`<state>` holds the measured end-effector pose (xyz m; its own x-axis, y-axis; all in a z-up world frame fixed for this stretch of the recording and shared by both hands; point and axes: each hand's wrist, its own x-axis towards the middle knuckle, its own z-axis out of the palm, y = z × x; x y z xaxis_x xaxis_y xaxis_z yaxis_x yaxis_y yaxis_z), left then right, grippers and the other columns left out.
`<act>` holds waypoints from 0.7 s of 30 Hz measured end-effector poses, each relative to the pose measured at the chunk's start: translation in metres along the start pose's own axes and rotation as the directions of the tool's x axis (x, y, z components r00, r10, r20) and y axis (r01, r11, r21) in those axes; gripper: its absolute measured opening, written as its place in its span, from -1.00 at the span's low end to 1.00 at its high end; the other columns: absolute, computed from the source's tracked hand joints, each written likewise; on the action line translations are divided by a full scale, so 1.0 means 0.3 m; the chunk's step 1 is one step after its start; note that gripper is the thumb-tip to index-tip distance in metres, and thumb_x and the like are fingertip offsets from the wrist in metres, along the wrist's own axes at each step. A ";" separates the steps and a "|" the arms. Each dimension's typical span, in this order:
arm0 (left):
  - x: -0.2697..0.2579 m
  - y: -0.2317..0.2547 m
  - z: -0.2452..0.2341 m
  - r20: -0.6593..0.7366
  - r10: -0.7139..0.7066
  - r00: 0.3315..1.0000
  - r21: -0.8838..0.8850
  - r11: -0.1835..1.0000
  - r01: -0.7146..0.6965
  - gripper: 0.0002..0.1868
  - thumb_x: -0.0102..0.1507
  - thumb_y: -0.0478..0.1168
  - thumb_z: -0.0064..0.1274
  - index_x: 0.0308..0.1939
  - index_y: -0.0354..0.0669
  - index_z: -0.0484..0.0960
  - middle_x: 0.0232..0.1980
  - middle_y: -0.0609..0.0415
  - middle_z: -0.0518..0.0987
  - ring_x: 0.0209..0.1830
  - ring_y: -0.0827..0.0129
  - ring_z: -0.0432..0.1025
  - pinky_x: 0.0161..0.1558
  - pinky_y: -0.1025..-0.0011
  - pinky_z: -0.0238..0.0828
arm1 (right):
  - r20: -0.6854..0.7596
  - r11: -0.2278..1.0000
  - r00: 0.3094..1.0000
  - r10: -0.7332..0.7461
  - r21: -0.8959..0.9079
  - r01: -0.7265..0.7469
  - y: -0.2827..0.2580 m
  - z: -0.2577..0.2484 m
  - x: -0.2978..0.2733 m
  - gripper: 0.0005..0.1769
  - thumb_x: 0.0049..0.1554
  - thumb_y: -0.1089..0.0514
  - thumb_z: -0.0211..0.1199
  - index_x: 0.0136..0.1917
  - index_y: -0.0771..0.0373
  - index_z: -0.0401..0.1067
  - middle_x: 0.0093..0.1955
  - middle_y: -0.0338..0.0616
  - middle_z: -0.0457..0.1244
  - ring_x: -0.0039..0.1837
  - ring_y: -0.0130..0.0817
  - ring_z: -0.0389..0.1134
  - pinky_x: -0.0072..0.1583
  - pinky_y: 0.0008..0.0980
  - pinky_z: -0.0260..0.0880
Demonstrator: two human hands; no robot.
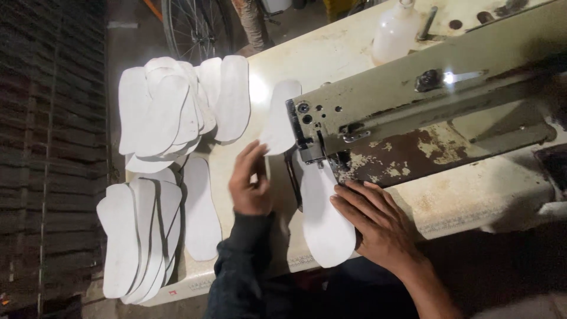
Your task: Stitching the edges of shoe insoles using an industrial sewing machine
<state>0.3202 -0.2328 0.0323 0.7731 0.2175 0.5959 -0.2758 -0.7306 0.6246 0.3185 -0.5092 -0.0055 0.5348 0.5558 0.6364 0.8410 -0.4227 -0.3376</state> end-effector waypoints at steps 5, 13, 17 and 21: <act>-0.069 0.256 -0.215 -0.288 -0.133 0.948 -0.092 0.990 0.111 -0.61 0.27 -0.62 -0.24 0.05 -0.34 0.59 0.21 -0.24 0.57 0.22 0.13 0.51 0.20 0.40 0.52 | 0.088 0.997 0.996 -0.028 -0.072 0.034 -0.003 -0.020 0.008 -0.17 -0.01 0.33 0.26 0.52 0.04 0.25 0.58 -0.19 0.16 0.61 -0.10 0.13 0.46 0.02 0.23; -0.281 0.179 -0.600 -0.595 0.259 0.761 0.344 0.938 -0.050 -0.76 0.29 -0.61 -0.18 -0.01 -0.51 0.51 0.08 -0.48 0.55 0.12 -0.19 0.54 0.23 0.12 0.56 | 0.100 0.994 0.993 -0.069 -0.083 0.078 0.005 -0.013 0.000 -0.15 -0.03 0.42 0.23 0.52 0.05 0.27 0.55 -0.23 0.19 0.60 -0.10 0.14 0.50 0.05 0.24; -0.427 0.079 -0.716 -0.526 0.142 0.838 0.428 0.896 0.117 -0.61 0.31 -0.69 -0.31 0.17 -0.58 0.48 0.33 -0.55 0.42 0.35 -0.26 0.43 0.31 0.10 0.49 | 0.076 0.996 0.995 -0.064 -0.060 0.069 -0.003 -0.017 0.011 -0.30 0.08 0.36 0.23 0.48 0.06 0.32 0.51 -0.22 0.23 0.57 -0.09 0.19 0.48 0.06 0.26; -0.637 -0.153 -0.822 -0.548 0.180 0.817 0.569 0.796 0.207 -0.48 0.22 -0.76 -0.23 0.25 -0.71 0.56 0.38 -0.60 0.42 0.24 -0.16 0.39 -0.06 0.26 0.33 | 0.027 0.995 0.998 -0.058 -0.073 0.060 -0.013 -0.019 0.024 -0.45 0.07 0.39 0.17 0.32 0.10 0.45 0.43 -0.22 0.31 0.49 -0.11 0.28 0.44 -0.02 0.27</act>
<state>0.0444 -0.0813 0.0144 0.2682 0.4009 0.8760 0.2651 -0.9049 0.3330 0.3186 -0.5076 0.0043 0.4870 0.5984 0.6362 0.8633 -0.4400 -0.2470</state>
